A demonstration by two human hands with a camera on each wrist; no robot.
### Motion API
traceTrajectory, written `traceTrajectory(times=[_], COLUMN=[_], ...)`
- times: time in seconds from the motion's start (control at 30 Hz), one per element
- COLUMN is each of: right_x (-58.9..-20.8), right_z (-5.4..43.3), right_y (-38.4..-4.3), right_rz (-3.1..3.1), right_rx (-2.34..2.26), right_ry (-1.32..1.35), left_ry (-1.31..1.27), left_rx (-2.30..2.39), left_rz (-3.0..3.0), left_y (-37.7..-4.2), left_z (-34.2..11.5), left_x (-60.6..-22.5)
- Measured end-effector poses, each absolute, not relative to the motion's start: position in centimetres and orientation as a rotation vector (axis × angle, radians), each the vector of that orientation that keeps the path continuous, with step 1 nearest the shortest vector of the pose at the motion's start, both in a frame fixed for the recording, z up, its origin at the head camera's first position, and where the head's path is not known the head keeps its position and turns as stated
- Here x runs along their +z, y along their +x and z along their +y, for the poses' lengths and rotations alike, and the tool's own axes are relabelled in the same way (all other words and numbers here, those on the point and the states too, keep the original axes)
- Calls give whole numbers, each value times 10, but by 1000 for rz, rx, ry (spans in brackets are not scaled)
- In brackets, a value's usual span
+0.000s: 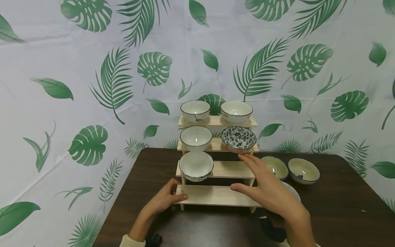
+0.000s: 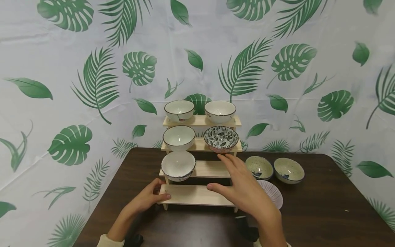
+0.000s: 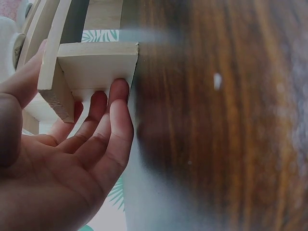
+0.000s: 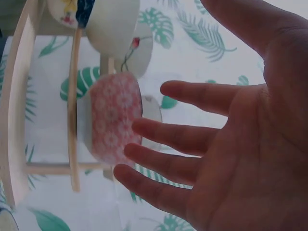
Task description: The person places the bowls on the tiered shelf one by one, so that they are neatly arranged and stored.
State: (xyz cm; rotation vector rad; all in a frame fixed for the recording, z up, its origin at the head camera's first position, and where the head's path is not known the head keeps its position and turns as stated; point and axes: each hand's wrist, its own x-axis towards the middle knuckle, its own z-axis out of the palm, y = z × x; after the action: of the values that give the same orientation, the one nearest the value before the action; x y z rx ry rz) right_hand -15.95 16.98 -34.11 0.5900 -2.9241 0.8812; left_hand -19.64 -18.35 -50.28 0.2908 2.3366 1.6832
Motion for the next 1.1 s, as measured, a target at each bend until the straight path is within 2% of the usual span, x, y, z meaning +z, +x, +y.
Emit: traceTrajectory(times=[1.1], right_x=[-342], right_z=[218], right_y=[-159], right_rz=[-2997], right_rx=[857], right_ry=[491], left_ry=[290], left_rx=[1647], left_rz=[2372], left_y=[-198], left_z=[-185], left_x=[-504])
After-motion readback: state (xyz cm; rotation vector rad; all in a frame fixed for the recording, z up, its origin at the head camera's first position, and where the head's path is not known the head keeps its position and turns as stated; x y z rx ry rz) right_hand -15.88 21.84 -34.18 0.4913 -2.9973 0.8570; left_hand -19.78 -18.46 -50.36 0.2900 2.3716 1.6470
